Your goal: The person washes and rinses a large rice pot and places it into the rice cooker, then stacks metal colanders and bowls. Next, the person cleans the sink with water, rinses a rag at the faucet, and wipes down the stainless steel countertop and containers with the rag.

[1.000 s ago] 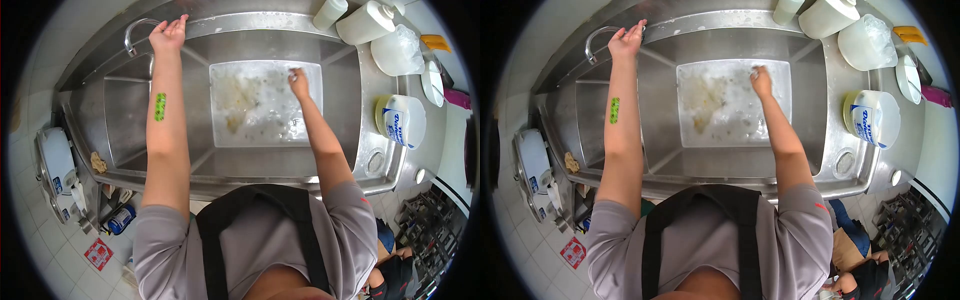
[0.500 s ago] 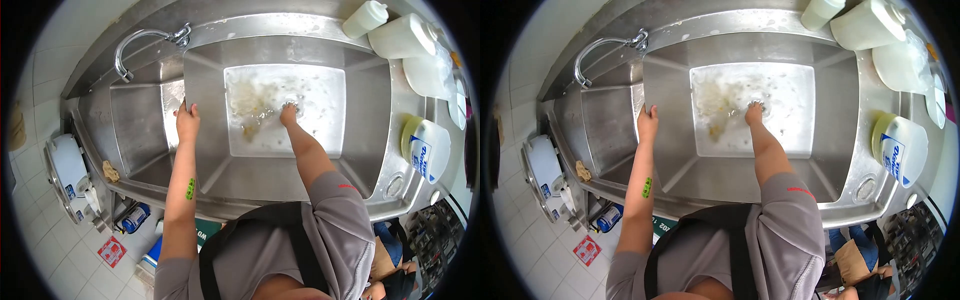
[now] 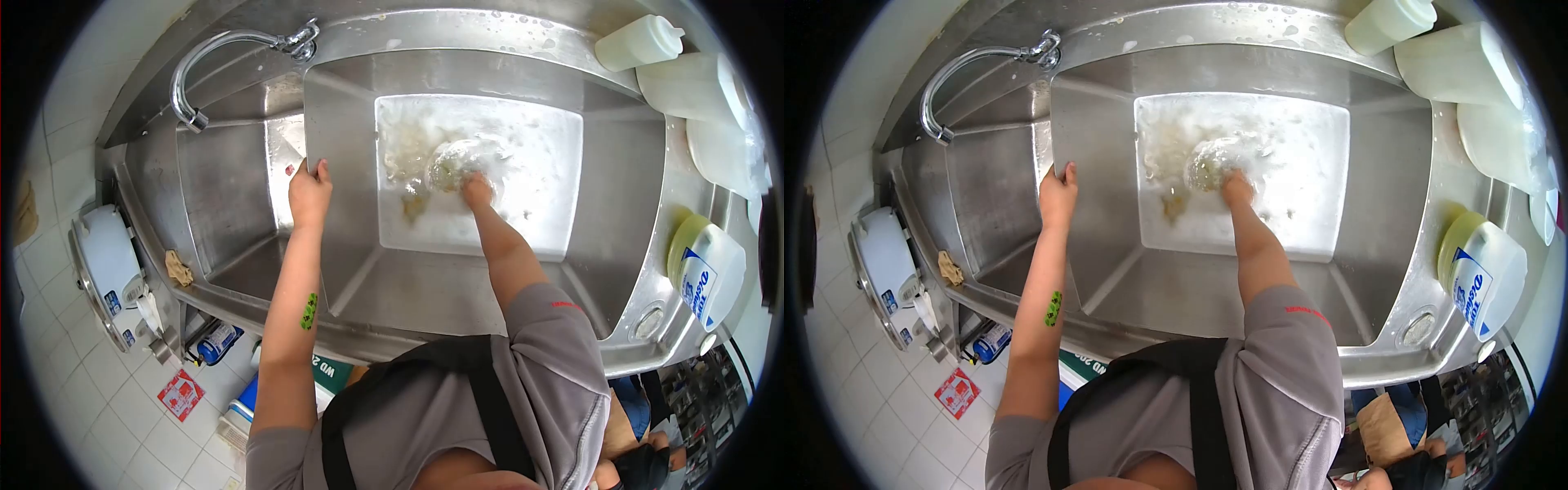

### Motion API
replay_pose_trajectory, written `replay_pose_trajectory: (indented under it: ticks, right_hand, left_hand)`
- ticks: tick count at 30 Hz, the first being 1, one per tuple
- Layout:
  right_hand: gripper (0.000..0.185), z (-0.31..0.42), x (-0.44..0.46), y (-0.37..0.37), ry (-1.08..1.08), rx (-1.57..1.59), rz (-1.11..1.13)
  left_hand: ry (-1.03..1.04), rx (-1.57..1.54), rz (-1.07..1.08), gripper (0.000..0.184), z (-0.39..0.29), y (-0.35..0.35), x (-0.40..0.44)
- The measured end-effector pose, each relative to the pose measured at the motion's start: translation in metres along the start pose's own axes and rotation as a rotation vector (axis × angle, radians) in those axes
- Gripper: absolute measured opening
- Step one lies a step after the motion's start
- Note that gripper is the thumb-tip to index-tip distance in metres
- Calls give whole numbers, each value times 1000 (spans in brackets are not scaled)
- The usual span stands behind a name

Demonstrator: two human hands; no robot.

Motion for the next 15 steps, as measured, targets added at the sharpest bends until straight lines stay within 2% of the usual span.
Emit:
replay_pose_trajectory:
  ticks: [2, 6, 8, 9, 11, 12, 14, 15]
  right_hand:
    - [37, -7, 0, 11, 73, -237, 96]
    - [31, -16, 19, 45, 49, -207, 270]
    - [23, -31, 18, 25, 101, -8, -245]
    - [23, -34, 24, 21, 102, -11, -252]
    - [11, -45, 16, 36, 466, 1059, -128]
    - [11, -45, 14, 17, 462, 1052, -149]
    - [7, 5, 9, 5, 453, 1772, 193]
    - [7, 13, 8, -17, 432, 1770, 163]
  left_hand:
    - [-2, 7, -14, 27, -1, -1, 0]
    - [-1, 45, -16, 25, -8, -5, -1]
    - [-8, 72, 8, 24, -8, -2, -3]
    - [24, 39, -24, 24, -8, -3, -3]
    - [66, -3, -43, 24, -11, -5, -5]
    - [29, 37, -54, 25, -11, -6, -5]
    - [0, 52, -51, 26, -6, -5, 0]
    - [25, 33, -43, 26, -4, -2, 1]
Point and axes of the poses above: each hand's wrist, its own x-axis towards the middle knuckle, its own y-axis out of the palm, z = x × y, the point moved 8 cm from there along x, towards the middle knuckle, and after that the axes turned 15 degrees about -y, right-handed, at the moved point
